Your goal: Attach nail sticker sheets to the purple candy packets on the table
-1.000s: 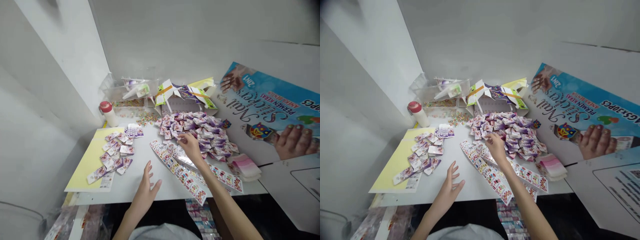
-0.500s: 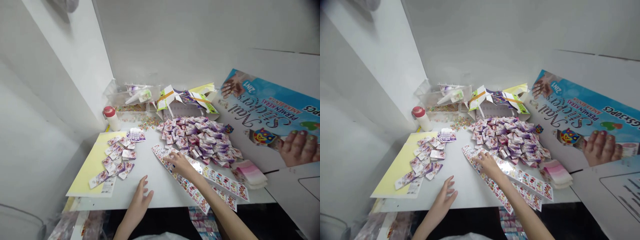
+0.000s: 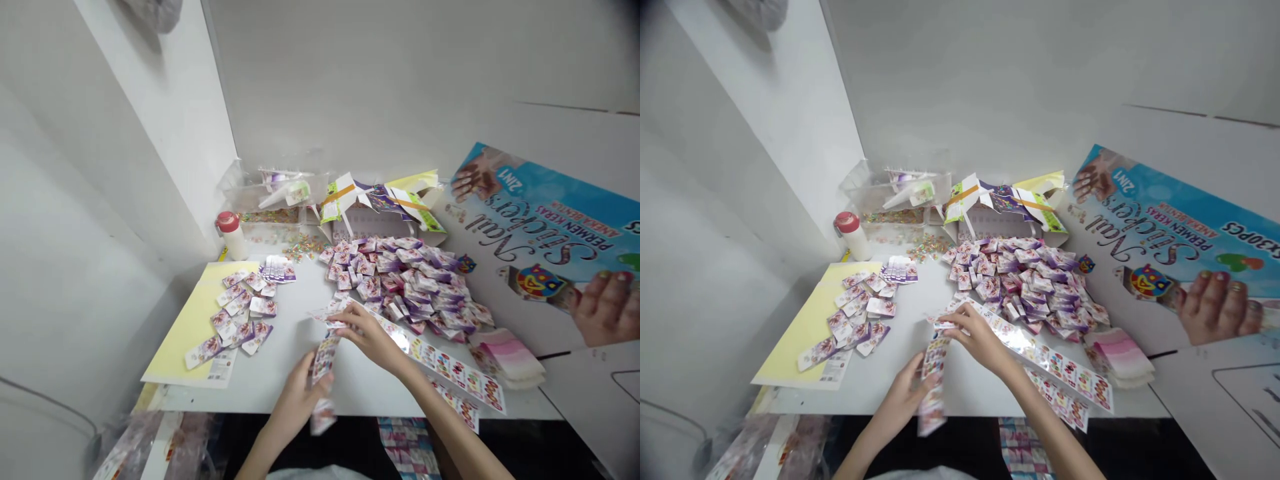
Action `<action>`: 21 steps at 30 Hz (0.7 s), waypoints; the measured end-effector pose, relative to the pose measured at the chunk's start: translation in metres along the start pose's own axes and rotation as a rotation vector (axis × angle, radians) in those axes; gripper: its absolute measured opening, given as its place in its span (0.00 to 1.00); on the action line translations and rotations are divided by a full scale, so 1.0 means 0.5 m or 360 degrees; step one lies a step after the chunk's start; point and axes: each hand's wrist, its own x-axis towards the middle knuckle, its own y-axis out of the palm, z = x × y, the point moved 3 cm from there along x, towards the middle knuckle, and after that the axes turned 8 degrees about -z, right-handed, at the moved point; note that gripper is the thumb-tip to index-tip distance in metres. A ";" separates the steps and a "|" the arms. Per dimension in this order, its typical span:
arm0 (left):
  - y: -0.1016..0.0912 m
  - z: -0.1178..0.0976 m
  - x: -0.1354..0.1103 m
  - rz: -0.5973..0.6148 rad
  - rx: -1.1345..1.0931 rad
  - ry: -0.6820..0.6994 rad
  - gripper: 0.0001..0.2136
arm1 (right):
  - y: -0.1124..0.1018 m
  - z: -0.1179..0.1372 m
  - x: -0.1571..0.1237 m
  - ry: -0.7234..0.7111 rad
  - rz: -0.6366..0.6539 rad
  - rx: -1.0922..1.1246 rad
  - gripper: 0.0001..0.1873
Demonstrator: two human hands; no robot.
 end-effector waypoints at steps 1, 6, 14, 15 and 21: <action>0.006 -0.013 0.002 -0.0006 -0.0057 -0.0008 0.19 | 0.000 0.014 -0.001 0.0050 0.0045 0.0091 0.15; 0.007 -0.071 0.011 -0.0283 -0.0199 0.0011 0.15 | -0.003 0.056 -0.006 0.0130 -0.0037 0.0184 0.23; -0.039 -0.101 -0.019 -0.0691 0.0022 0.0303 0.14 | 0.000 0.102 -0.012 0.0222 0.0166 0.0526 0.14; -0.047 -0.104 -0.023 -0.0777 0.0098 0.0370 0.17 | 0.003 0.106 -0.011 0.0256 0.0190 0.0564 0.15; -0.057 -0.112 -0.012 -0.0290 -0.0134 0.0135 0.10 | 0.016 0.123 -0.005 0.0138 -0.0008 0.0739 0.09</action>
